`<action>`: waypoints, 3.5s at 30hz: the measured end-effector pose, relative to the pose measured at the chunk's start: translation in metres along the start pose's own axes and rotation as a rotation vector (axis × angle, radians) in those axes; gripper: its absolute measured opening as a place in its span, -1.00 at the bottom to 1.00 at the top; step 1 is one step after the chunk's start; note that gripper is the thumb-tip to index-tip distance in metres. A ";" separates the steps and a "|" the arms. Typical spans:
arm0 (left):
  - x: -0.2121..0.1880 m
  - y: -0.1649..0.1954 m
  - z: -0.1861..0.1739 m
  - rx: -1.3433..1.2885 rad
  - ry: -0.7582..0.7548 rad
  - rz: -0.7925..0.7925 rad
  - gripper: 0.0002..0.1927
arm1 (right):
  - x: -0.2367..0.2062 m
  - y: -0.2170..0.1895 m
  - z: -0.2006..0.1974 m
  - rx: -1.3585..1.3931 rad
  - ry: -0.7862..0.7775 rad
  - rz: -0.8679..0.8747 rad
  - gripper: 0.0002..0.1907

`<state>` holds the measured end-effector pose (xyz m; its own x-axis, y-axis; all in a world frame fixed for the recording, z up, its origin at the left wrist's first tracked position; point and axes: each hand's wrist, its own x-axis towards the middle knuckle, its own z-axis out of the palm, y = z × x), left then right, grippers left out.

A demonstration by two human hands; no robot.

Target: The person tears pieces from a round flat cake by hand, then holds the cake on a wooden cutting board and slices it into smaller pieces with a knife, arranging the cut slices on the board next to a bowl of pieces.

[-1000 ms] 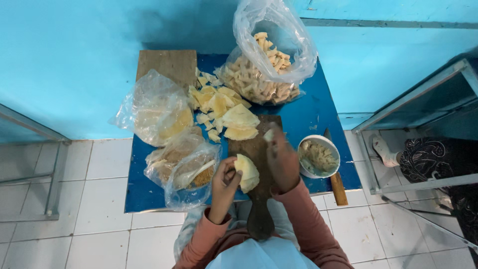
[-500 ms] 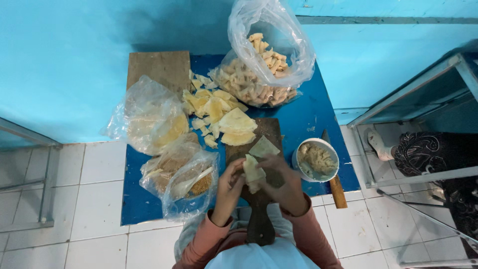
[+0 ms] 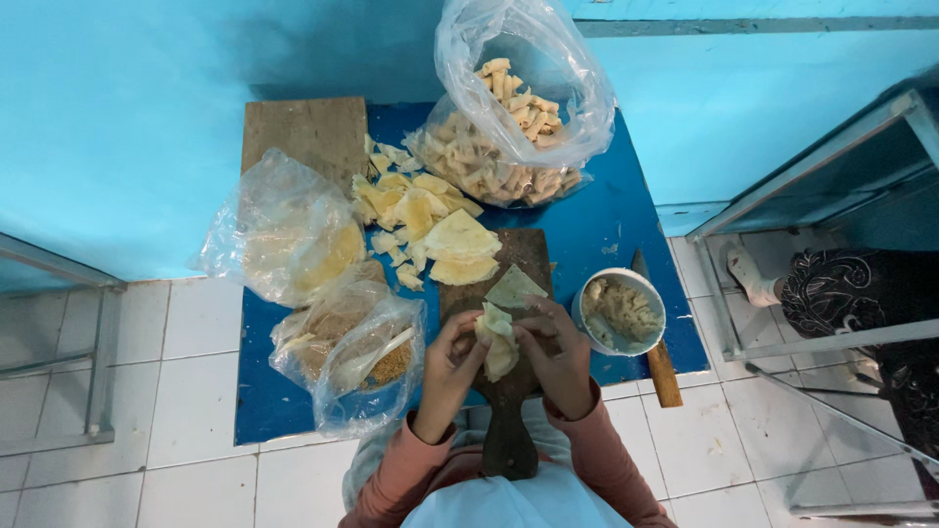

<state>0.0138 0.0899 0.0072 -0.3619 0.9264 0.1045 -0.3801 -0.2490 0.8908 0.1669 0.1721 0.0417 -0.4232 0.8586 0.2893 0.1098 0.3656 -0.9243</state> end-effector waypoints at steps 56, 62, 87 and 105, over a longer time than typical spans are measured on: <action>-0.012 0.007 -0.006 0.002 0.011 -0.017 -0.48 | -0.002 -0.015 0.005 -0.153 -0.054 -0.240 -0.57; -0.010 0.003 -0.001 -0.052 0.042 0.008 -0.51 | 0.002 -0.009 0.007 0.354 -0.084 0.124 -0.37; -0.008 0.003 -0.006 -0.024 0.128 0.007 -0.67 | 0.010 -0.007 0.002 -0.507 0.075 -0.258 -0.38; -0.009 0.008 -0.005 -0.025 0.128 -0.003 -0.69 | 0.041 -0.010 -0.002 -0.612 0.033 -0.258 -0.43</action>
<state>0.0099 0.0780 0.0108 -0.4658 0.8839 0.0431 -0.4017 -0.2546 0.8797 0.1499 0.2046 0.0635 -0.4781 0.7228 0.4989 0.5031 0.6910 -0.5191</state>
